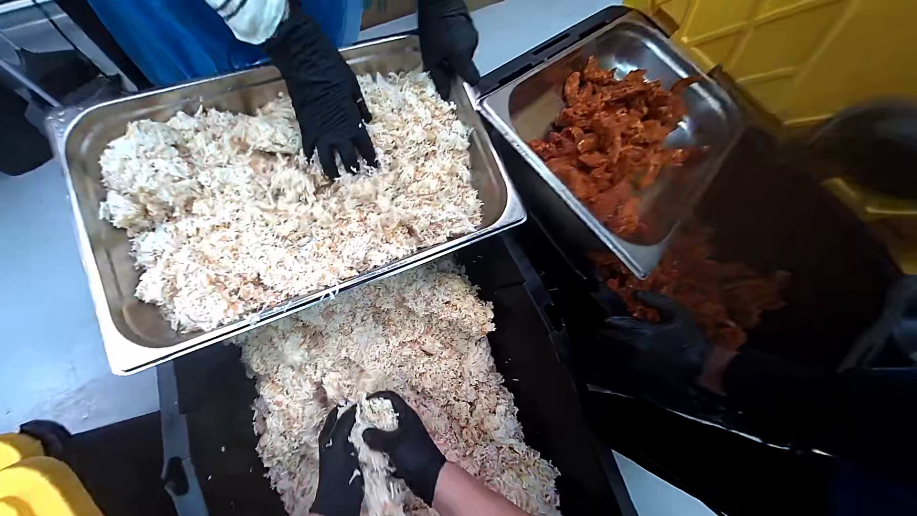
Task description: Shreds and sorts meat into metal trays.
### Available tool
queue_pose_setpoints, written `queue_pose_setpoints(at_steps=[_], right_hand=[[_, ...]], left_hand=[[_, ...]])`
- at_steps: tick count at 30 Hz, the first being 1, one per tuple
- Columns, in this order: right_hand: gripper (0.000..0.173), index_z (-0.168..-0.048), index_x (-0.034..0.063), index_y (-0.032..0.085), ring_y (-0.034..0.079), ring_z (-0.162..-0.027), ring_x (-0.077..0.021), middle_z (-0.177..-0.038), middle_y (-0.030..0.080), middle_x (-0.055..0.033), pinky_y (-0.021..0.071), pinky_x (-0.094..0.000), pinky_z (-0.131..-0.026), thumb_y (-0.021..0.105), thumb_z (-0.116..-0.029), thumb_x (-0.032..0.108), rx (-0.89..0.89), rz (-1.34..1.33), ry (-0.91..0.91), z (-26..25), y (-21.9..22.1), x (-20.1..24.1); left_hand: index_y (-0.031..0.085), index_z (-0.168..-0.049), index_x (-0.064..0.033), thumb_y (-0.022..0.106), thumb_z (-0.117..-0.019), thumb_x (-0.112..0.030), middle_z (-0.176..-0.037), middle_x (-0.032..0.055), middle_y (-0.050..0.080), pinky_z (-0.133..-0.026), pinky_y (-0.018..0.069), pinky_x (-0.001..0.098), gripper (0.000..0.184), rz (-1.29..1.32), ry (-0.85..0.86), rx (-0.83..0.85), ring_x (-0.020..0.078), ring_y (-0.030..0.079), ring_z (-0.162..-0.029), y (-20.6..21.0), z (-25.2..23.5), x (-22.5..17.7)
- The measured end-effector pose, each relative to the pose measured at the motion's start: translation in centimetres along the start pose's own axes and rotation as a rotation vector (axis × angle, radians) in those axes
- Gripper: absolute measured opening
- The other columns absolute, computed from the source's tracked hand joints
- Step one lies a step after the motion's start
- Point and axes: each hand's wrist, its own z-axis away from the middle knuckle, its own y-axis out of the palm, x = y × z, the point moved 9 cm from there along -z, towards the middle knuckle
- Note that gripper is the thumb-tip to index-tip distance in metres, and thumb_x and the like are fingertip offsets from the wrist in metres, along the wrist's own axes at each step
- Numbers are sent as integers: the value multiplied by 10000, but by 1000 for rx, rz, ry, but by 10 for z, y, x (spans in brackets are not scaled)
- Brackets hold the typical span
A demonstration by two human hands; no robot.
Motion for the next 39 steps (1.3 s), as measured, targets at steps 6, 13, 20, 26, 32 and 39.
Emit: queue_pose_setpoints(at_steps=[6, 13, 20, 26, 32, 39], right_hand=[[633, -1449, -31, 495, 662, -1185, -259, -1277, 668, -217, 517, -408, -1058, 760, -913, 177, -286, 337, -152, -4, -37, 62], [757, -1427, 73, 591, 464, -1376, -481, -1464, 512, -293, 386, -700, -1083, 821, -841, 493, -328, 1068, -229, -88, -119, 205], [1090, -1599, 36, 291, 465, -1353, -523, -1646, 231, -291, 460, -662, -1029, 910, -756, 345, -279, 988, -27, -112, -124, 133], [876, -1594, 236, 389, 462, -1388, -461, -1613, 331, -260, 453, -623, -1064, 794, -818, 260, 22, 1125, 92, -70, -32, 2], [624, -1505, 51, 499, 523, -1377, -355, -1468, 553, -226, 390, -507, -1174, 693, -914, 96, -30, 925, 39, -17, -57, -16], [705, -1416, 91, 594, 555, -1283, -478, -1422, 556, -276, 450, -678, -1015, 786, -861, 483, -183, 1243, -52, -30, -88, 139]], left_hand=[[416, -1400, 123, 555, -923, 50, -1157, 191, 604, -857, 550, 283, 502, 44, 171, -7, 137, 629, -976, 47, 22, -34], [341, -1532, 44, 738, -862, -21, -1427, 274, 528, -1085, 477, 444, 781, -524, 450, -107, 296, 564, -1298, -19, -10, -115], [82, -1651, -106, 951, -707, -267, -1636, 312, 215, -1213, 295, 544, 1293, -801, 218, -87, 429, 284, -1507, -46, -90, -75], [87, -1639, -39, 806, -835, -223, -1461, 317, 494, -1109, 419, 585, 1094, -1189, 94, -66, 459, 527, -1329, -14, -56, -34], [190, -1627, -32, 702, -950, -197, -1381, 276, 596, -1093, 441, 584, 864, -1236, 3, 19, 447, 581, -1281, -7, -22, -2], [606, -1418, -79, 661, -873, -683, -1467, 305, 504, -1161, 299, 674, 815, -1293, 209, 23, 477, 467, -1384, -29, 11, -66]])
